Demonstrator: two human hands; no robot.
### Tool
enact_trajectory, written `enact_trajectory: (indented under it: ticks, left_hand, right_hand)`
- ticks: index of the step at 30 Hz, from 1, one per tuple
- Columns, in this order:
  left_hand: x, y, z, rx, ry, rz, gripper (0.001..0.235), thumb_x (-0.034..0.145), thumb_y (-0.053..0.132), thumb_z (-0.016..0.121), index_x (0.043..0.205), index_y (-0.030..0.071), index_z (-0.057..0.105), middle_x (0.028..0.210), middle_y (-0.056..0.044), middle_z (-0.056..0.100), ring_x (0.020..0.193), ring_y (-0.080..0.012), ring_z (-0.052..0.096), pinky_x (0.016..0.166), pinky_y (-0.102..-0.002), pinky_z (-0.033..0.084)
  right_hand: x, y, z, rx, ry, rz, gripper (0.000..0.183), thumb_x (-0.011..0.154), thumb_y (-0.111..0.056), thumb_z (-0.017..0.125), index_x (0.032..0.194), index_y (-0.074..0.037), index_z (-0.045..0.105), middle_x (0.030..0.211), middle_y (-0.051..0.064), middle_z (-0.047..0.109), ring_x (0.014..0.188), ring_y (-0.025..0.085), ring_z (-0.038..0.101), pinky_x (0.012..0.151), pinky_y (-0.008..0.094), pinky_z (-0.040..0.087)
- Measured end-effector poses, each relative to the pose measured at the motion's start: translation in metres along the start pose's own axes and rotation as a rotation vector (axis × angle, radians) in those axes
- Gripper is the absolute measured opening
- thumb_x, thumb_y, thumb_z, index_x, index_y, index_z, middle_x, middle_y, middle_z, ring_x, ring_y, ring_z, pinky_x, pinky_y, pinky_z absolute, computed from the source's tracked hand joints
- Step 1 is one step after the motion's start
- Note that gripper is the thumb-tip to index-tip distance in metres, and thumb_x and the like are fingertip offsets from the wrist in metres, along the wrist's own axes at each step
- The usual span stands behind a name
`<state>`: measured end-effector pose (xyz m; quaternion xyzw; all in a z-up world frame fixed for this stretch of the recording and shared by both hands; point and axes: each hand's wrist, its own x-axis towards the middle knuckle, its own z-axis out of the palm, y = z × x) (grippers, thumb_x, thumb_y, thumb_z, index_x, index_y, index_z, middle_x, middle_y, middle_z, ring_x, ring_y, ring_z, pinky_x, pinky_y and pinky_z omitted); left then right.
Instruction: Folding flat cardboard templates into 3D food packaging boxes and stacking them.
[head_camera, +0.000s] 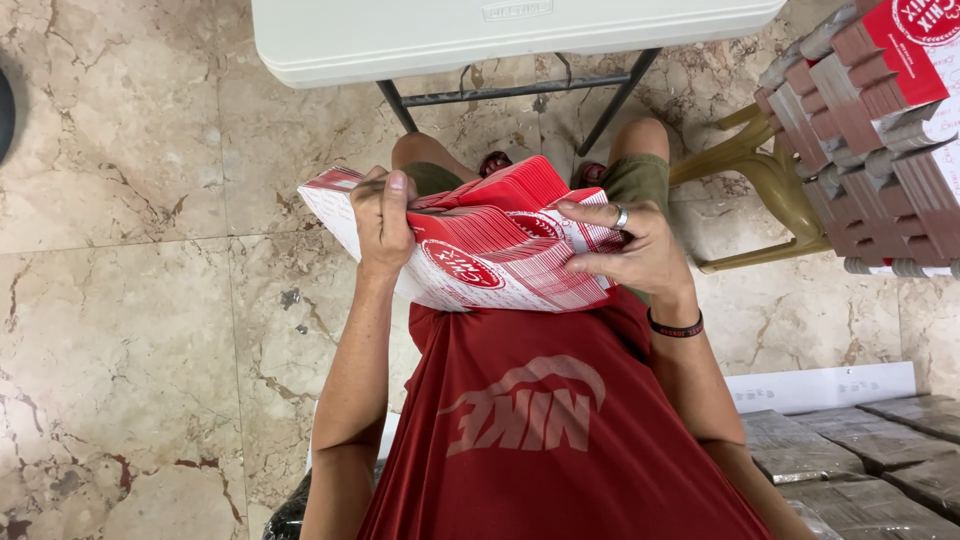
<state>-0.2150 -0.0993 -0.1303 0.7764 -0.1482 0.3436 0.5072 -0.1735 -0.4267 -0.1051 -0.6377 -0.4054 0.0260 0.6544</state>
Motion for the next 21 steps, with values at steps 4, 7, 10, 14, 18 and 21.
enact_trajectory:
  ticks: [4,7,10,14,18,21]
  left_hand:
    - [-0.001,-0.002,0.000,0.002,-0.004,-0.001,0.054,0.112,0.014,0.038,0.059,0.010,0.050,0.049,-0.010,0.047,0.043,-0.0360,0.049,0.060,-0.040,0.044]
    - [0.000,-0.002,-0.001,0.004,-0.005,-0.005,0.055,0.112,0.015,0.038,0.059,0.010,0.050,0.049,-0.009,0.047,0.043,-0.0361,0.049,0.060,-0.040,0.044]
    - [-0.001,-0.004,-0.001,0.005,-0.011,-0.010,0.054,0.112,0.015,0.038,0.060,0.010,0.050,0.049,-0.010,0.047,0.043,-0.0363,0.049,0.060,-0.041,0.044]
    - [0.011,0.015,0.000,-0.001,-0.015,-0.039,0.057,0.113,0.018,0.035,0.059,0.009,0.049,0.047,-0.013,0.044,0.044,-0.0397,0.048,0.059,-0.043,0.043]
    - [0.006,0.007,0.000,0.014,-0.016,-0.034,0.056,0.113,0.017,0.036,0.058,0.011,0.047,0.047,-0.009,0.044,0.042,-0.0357,0.048,0.060,-0.040,0.044]
    - [0.008,0.009,-0.001,0.029,-0.017,-0.031,0.057,0.113,0.018,0.034,0.058,0.012,0.044,0.047,-0.009,0.043,0.042,-0.0350,0.048,0.060,-0.040,0.043]
  right_hand:
    - [-0.002,0.002,-0.001,0.000,-0.003,0.048,0.057,0.072,-0.011,0.094,0.122,0.003,0.072,0.115,0.019,0.077,0.113,0.024,0.067,0.093,0.037,0.054]
    - [-0.002,0.004,-0.001,0.006,-0.004,0.061,0.056,0.073,-0.010,0.092,0.123,0.003,0.072,0.115,0.018,0.076,0.114,0.024,0.066,0.094,0.036,0.054]
    - [0.001,-0.004,0.003,-0.020,0.020,0.050,0.047,0.079,-0.008,0.088,0.122,0.001,0.073,0.112,0.016,0.077,0.110,0.020,0.066,0.090,0.035,0.054]
    - [0.008,-0.012,0.006,-0.200,0.057,-0.035,0.037,0.085,0.003,0.080,0.121,0.004,0.072,0.101,0.027,0.073,0.091,0.043,0.074,0.078,0.049,0.057]
    - [0.022,-0.039,0.022,-0.188,0.072,-0.038,0.027,0.087,0.006,0.075,0.113,-0.002,0.079,0.101,0.018,0.075,0.088,0.028,0.074,0.080,0.037,0.057]
    - [0.024,-0.038,0.020,-0.226,0.076,-0.054,0.028,0.089,0.002,0.075,0.116,-0.004,0.079,0.096,0.018,0.072,0.081,0.028,0.070,0.075,0.039,0.056]
